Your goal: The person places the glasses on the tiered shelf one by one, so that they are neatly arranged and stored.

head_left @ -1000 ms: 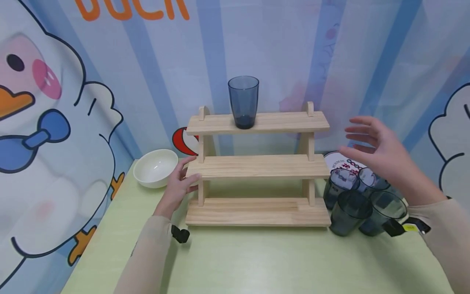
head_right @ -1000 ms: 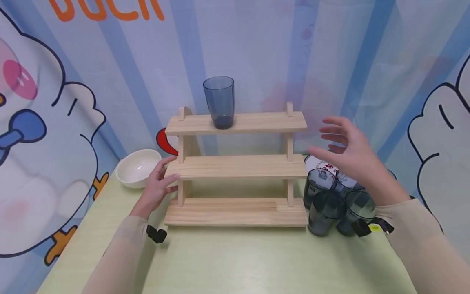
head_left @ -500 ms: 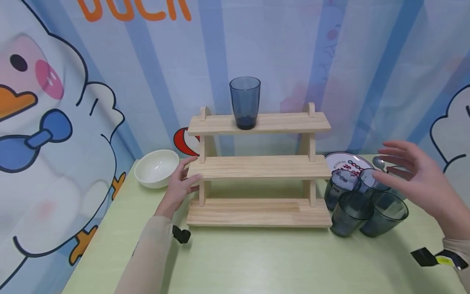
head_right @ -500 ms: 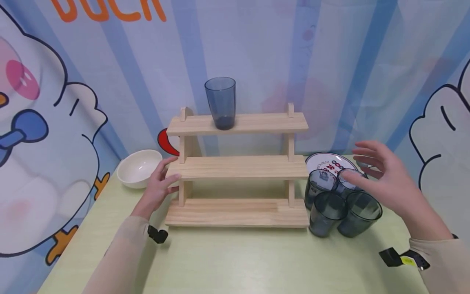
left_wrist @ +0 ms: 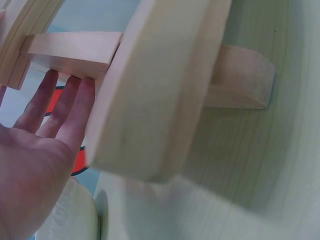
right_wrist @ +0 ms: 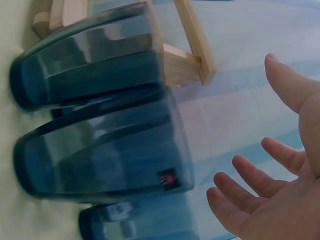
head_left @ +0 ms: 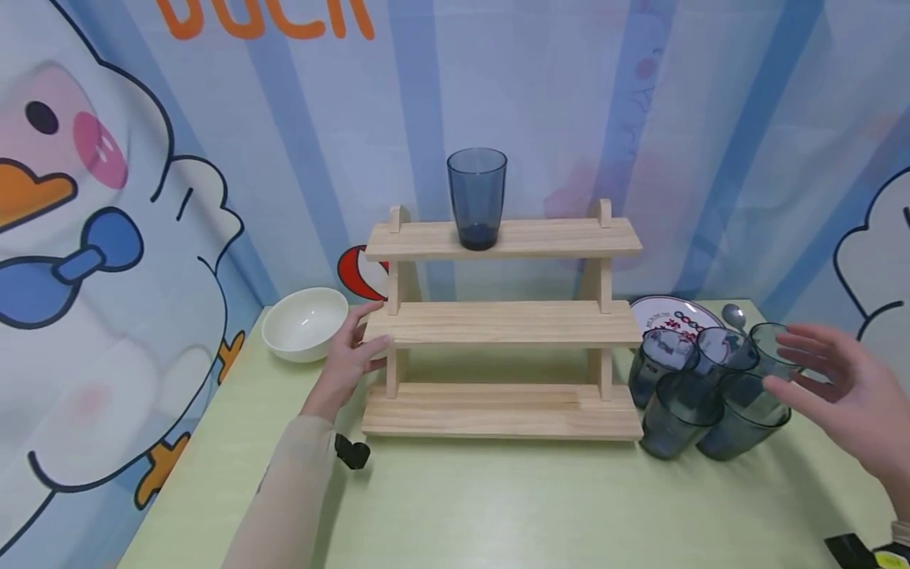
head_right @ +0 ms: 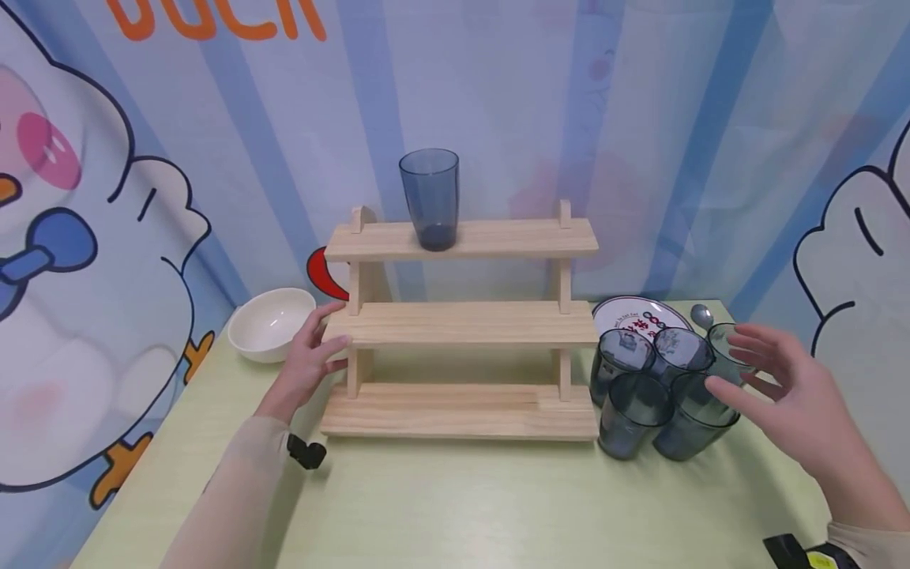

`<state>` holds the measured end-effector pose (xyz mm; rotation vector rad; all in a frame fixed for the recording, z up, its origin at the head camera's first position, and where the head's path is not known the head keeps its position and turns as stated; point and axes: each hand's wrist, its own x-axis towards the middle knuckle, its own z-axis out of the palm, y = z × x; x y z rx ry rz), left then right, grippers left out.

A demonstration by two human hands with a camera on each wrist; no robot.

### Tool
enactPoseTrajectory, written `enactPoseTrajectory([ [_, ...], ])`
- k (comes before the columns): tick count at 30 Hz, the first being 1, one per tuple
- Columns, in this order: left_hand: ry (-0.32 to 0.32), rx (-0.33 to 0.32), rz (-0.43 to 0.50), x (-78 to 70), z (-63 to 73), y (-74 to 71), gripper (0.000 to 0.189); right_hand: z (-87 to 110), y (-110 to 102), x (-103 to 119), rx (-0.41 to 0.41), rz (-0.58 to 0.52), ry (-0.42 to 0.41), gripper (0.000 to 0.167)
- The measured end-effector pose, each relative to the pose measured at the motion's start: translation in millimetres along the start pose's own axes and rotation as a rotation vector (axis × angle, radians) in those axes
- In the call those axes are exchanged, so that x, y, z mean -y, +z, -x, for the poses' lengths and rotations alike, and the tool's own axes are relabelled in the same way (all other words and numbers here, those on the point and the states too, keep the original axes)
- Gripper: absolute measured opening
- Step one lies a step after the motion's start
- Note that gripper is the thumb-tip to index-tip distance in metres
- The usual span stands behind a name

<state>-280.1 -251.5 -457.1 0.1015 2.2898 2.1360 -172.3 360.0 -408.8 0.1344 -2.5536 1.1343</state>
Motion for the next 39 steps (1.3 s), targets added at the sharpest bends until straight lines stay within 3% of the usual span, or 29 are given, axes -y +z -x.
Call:
enactPoseTrajectory([
  [7,0.002,0.008,0.008,1.3,-1.3,0.1,0.065,15.1,8.8,-16.6,0.016,-0.011,0.054,0.077],
  [19,-0.013,-0.006,0.005,1.7,-1.8,-0.1,0.067,29.6,37.1,-35.1,0.106,-0.039,0.236,0.094],
  [28,-0.001,-0.002,0.027,1.9,-1.0,-0.4,0.064,30.2,51.9,-38.3,0.065,-0.096,0.201,0.088],
  [39,-0.003,-0.002,0.016,2.2,-1.3,-0.3,0.066,34.6,55.5,-39.1,-0.009,-0.144,0.195,0.087],
])
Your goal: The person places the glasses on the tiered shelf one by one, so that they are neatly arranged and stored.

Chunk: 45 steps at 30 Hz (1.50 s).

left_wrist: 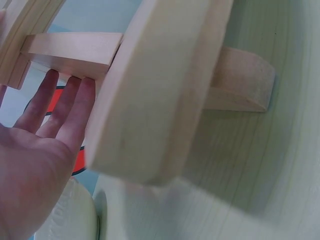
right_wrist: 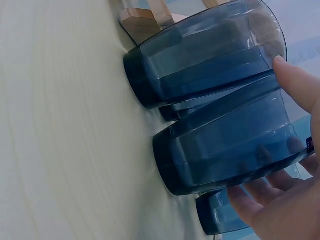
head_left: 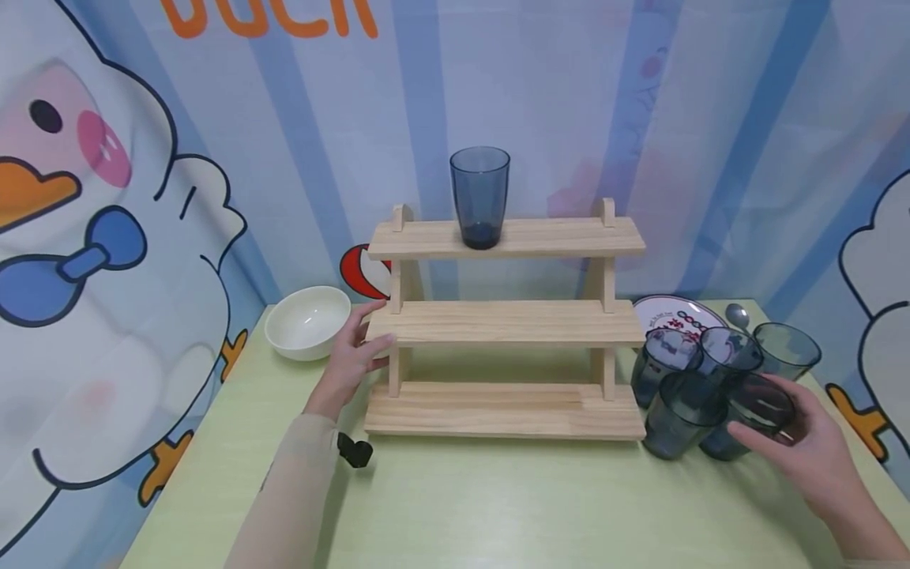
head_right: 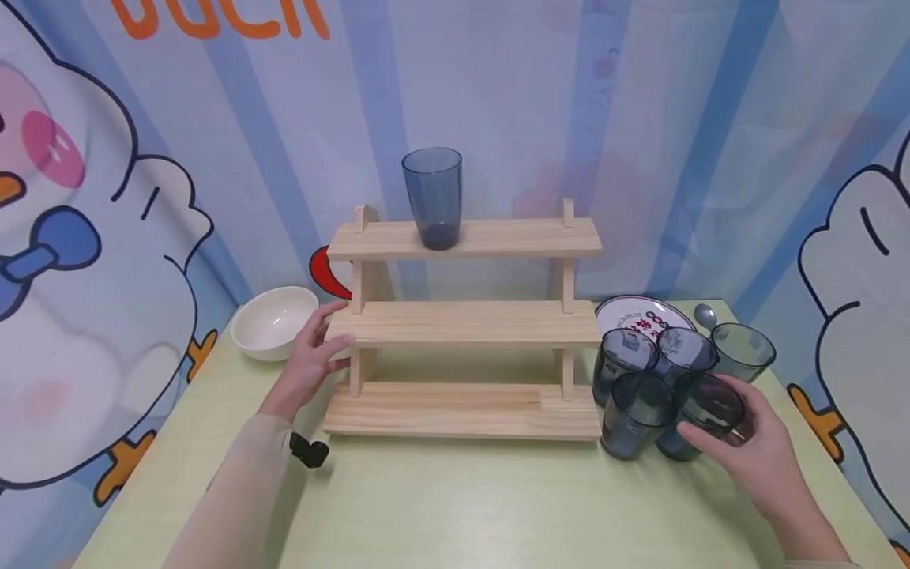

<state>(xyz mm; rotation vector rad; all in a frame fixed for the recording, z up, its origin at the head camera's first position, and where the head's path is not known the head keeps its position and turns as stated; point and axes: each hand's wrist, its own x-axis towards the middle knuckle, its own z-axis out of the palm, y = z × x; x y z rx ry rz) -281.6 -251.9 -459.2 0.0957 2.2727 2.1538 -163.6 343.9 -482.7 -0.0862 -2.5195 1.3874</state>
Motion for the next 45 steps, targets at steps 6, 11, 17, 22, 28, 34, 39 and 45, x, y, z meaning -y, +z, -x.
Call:
enactPoseTrajectory([
  [6,0.000,0.000,-0.005,-1.2,1.8,1.3,0.066,3.1,0.4,2.0,-0.021,0.017,0.045,0.084],
  [11,-0.006,0.004,-0.011,-1.5,1.5,1.9,0.066,4.5,0.9,4.5,-0.029,0.041,0.106,0.087],
  [17,0.001,-0.002,-0.018,-2.0,-0.5,0.1,0.068,1.5,-0.5,5.3,-0.034,0.031,0.100,0.086],
  [22,-0.005,-0.005,-0.016,-3.2,0.6,-0.8,0.066,2.0,-3.7,5.1,-0.028,0.046,0.139,0.088],
  [28,-0.002,0.004,-0.007,-0.2,0.3,-0.9,0.066,10.2,-10.6,6.5,-0.056,0.055,0.182,0.086],
  [34,0.009,0.009,-0.010,1.2,-0.3,-0.4,0.065,17.6,-22.5,15.2,-0.113,-0.072,-0.015,0.077],
  [39,0.006,0.008,-0.013,2.4,-0.5,-1.1,0.066,18.4,-33.3,28.2,-0.139,-0.226,-0.150,0.077],
  [45,0.000,0.007,-0.020,2.3,-0.9,-0.5,0.065,12.6,-45.6,44.5,-0.121,-0.473,-0.332,0.078],
])
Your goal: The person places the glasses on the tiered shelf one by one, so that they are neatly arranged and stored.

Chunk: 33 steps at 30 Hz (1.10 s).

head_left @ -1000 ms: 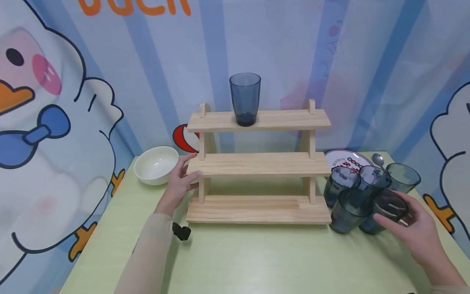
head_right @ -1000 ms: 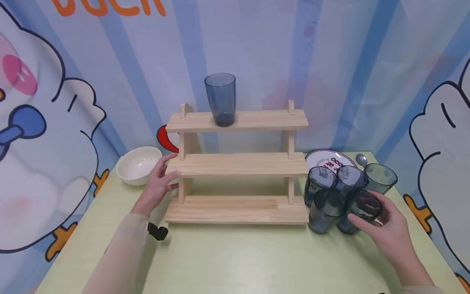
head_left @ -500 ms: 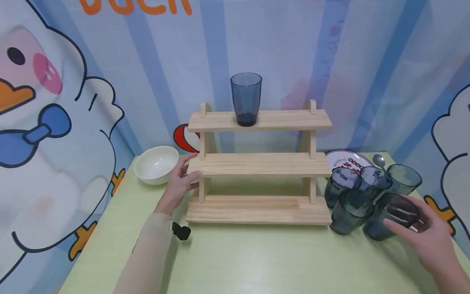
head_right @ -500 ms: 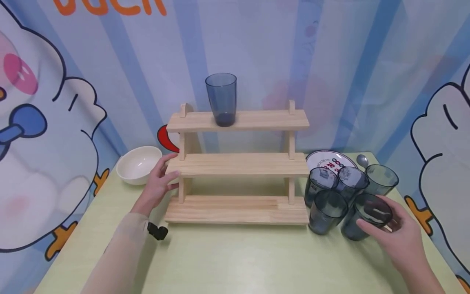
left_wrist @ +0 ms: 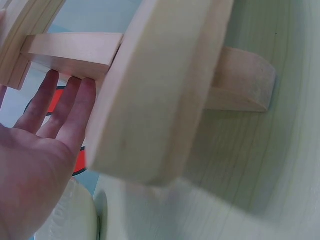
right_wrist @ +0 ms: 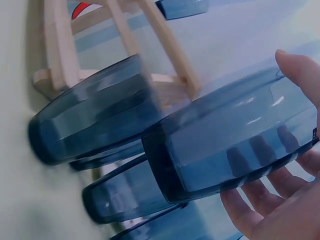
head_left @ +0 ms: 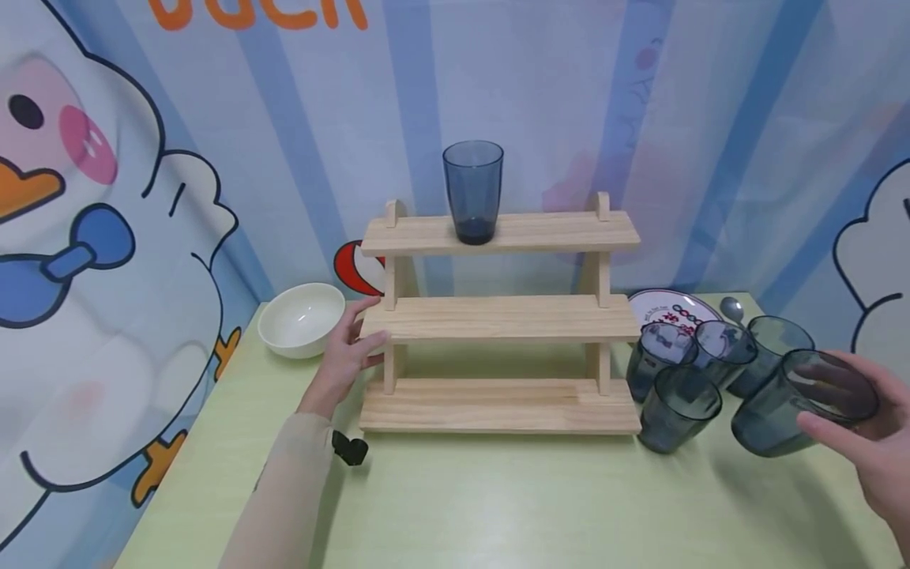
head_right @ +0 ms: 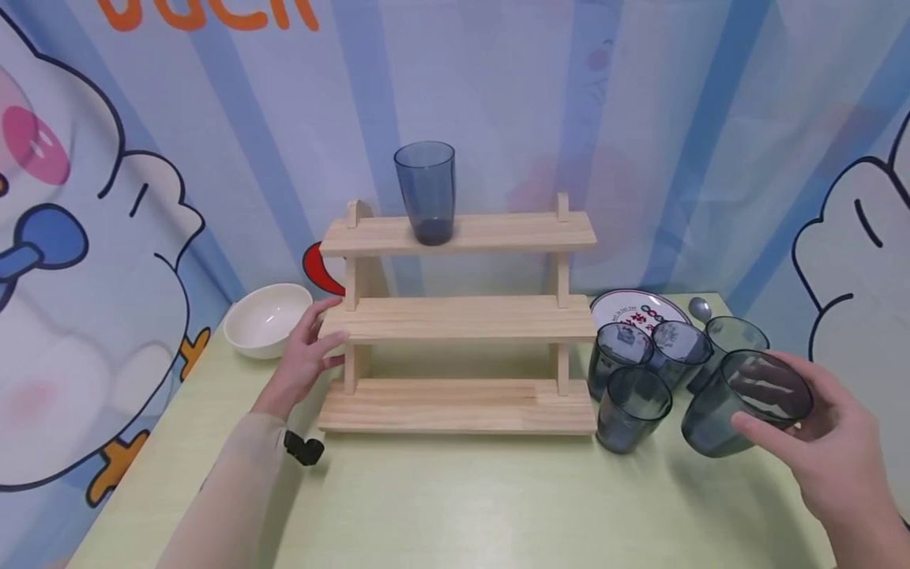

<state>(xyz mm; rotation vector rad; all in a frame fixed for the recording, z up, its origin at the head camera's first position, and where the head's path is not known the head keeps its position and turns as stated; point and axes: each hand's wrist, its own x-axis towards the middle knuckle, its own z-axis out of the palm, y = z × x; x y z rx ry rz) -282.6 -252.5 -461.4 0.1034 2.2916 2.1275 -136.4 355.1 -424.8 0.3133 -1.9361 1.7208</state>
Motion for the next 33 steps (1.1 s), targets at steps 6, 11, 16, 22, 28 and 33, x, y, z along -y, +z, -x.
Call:
enactPoseTrajectory([
  [6,-0.008,-0.004,-0.003,-0.6,0.0,-0.2,0.066,-20.6,3.3,16.5,-0.041,-0.032,-0.039,0.075],
  [11,-0.002,-0.003,-0.005,-1.8,-0.1,0.2,0.066,-37.3,9.9,28.1,-0.048,0.136,-0.025,0.074],
  [16,-0.007,0.003,-0.009,-1.6,-0.7,-0.1,0.068,-52.6,22.2,41.6,0.006,0.218,0.014,0.073],
  [22,-0.017,-0.001,-0.008,-1.9,0.1,-0.1,0.068,-73.7,47.4,54.0,0.060,0.214,0.059,0.070],
  [28,-0.009,-0.002,-0.006,-2.0,0.4,-0.5,0.067,-96.8,74.4,59.6,0.129,0.093,0.131,0.069],
  [33,0.012,0.010,0.008,-2.6,0.9,0.6,0.067,-116.4,92.6,64.5,0.219,0.130,0.184,0.071],
])
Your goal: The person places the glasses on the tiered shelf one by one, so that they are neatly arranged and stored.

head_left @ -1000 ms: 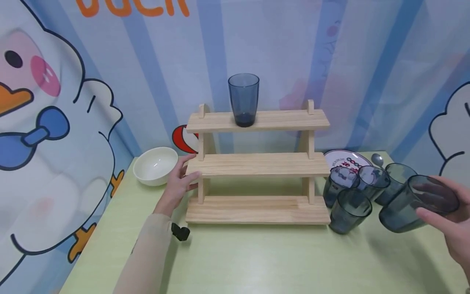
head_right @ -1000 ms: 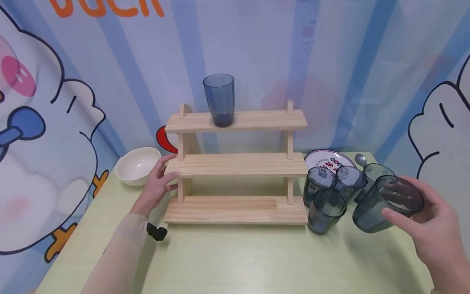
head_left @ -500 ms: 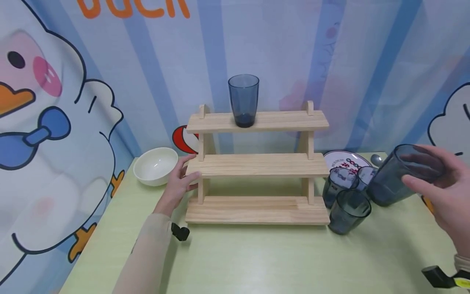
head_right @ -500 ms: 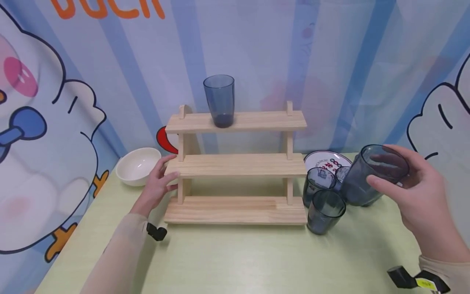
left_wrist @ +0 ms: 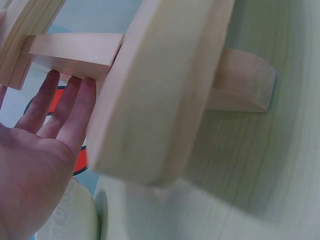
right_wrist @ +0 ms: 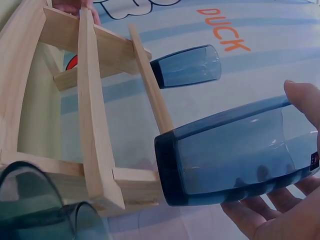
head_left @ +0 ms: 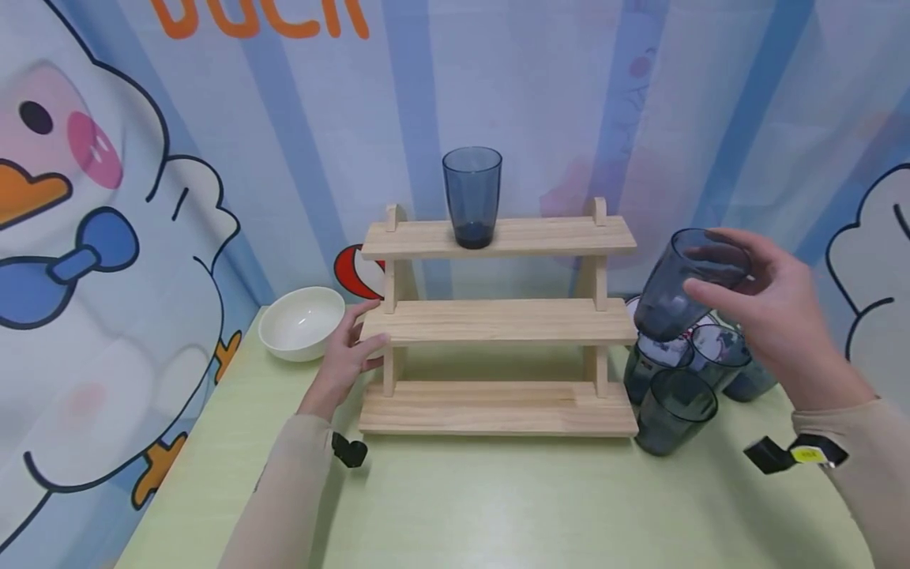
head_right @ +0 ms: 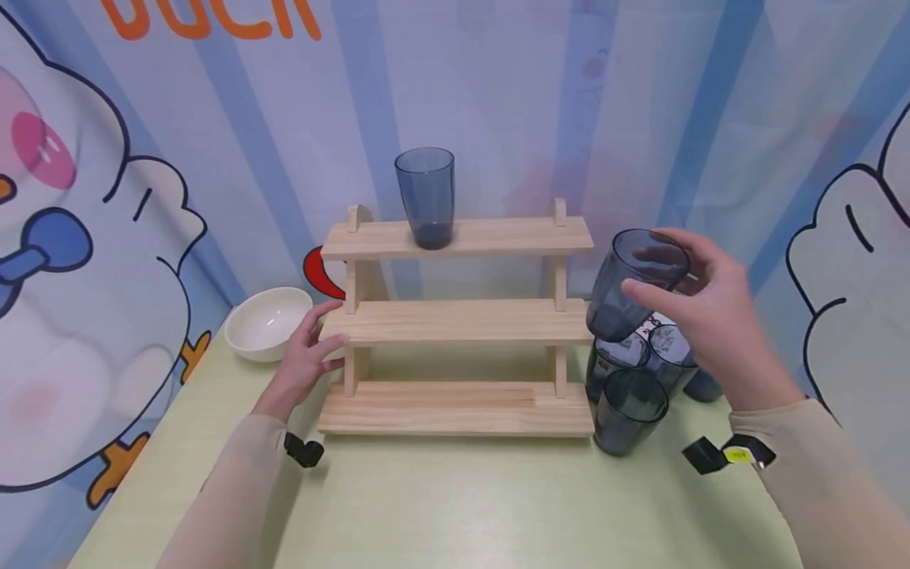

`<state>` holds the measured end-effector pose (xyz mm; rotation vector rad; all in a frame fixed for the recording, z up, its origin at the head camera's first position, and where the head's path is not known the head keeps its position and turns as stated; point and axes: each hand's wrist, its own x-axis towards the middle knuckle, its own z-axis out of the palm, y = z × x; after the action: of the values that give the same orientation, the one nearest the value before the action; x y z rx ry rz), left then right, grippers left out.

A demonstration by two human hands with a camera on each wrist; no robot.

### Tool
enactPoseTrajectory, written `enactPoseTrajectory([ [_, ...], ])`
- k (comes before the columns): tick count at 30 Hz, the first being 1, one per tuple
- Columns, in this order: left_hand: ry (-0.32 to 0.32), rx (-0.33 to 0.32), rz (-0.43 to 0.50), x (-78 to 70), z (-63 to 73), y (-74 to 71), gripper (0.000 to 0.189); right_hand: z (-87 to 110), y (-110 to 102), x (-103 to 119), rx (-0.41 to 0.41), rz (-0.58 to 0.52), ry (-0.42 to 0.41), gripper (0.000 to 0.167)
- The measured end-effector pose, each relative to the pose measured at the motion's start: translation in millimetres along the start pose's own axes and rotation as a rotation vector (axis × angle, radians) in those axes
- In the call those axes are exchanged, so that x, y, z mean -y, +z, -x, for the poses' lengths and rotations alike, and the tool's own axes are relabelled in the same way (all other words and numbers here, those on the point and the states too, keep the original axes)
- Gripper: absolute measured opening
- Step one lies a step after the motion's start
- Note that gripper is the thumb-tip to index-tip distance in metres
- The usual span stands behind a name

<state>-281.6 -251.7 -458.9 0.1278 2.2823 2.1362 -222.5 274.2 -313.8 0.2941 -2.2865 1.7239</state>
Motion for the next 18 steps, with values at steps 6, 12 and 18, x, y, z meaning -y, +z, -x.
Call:
enactPoseTrajectory([
  [6,0.008,0.004,0.003,1.2,0.6,0.3,0.068,-26.9,25.8,10.7,0.030,0.033,-0.031,0.068],
  [12,0.005,0.003,-0.005,1.6,0.8,-0.1,0.068,-48.7,48.2,26.8,0.037,0.072,-0.039,0.069],
  [18,0.006,-0.003,0.002,1.4,0.2,0.6,0.066,-71.2,65.5,42.2,0.036,0.020,-0.016,0.072],
])
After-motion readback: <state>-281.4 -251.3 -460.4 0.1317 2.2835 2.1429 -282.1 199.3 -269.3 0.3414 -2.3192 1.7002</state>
